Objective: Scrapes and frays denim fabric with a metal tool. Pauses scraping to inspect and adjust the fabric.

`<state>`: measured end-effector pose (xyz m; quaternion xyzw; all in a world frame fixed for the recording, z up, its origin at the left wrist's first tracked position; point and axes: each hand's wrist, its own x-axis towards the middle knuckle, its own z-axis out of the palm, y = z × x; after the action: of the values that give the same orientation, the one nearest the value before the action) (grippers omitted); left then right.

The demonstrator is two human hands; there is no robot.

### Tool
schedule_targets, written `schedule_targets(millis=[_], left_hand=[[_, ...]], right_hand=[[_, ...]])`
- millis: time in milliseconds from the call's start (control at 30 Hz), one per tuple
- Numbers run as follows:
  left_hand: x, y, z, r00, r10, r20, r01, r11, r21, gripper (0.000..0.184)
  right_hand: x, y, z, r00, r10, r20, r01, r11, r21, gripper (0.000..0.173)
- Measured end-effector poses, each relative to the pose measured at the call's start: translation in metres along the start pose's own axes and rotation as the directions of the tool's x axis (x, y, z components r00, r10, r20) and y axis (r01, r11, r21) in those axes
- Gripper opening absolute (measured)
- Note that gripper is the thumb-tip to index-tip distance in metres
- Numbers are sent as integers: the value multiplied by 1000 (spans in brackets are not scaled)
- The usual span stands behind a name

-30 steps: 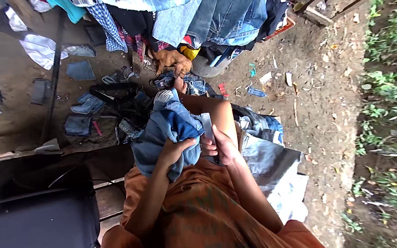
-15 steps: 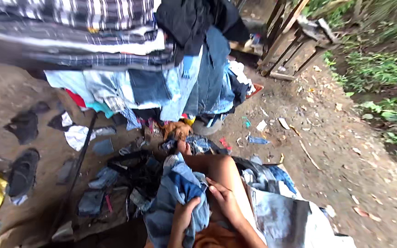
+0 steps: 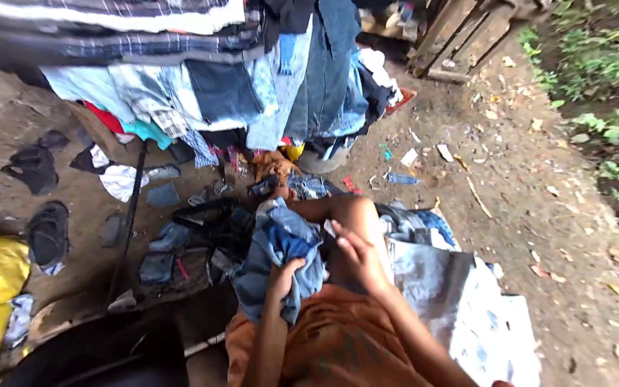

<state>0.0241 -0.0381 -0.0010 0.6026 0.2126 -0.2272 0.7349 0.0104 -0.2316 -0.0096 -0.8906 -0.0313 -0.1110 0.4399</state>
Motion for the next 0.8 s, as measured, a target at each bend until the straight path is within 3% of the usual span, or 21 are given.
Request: schedule_targets(millis=[267,400,533,700,800], left_hand=[[-2,0,10,997,19,72,-15,998,-54,24],[-4,2,15,997,-11,78,15,998,-56,26],[0,-1,14,998,3,55,0,998,-56,26],[4,1,8,999,5,39,-2,998,-62,29],[11,-2,13,994,-13,108,19,998,-53,26]], right_hand=[[-17,-14,5,949,-41,313,107,975,-195,44],[-14,-9,1,983,-2,182,41,977,-210,38],[-15,-10,-4,973,96,211,-104,994,26,42],[-6,-11,-26,983,61,176,-82,989,119,43],[-7,-14,-39,992,73,106,-87,988,131,44]])
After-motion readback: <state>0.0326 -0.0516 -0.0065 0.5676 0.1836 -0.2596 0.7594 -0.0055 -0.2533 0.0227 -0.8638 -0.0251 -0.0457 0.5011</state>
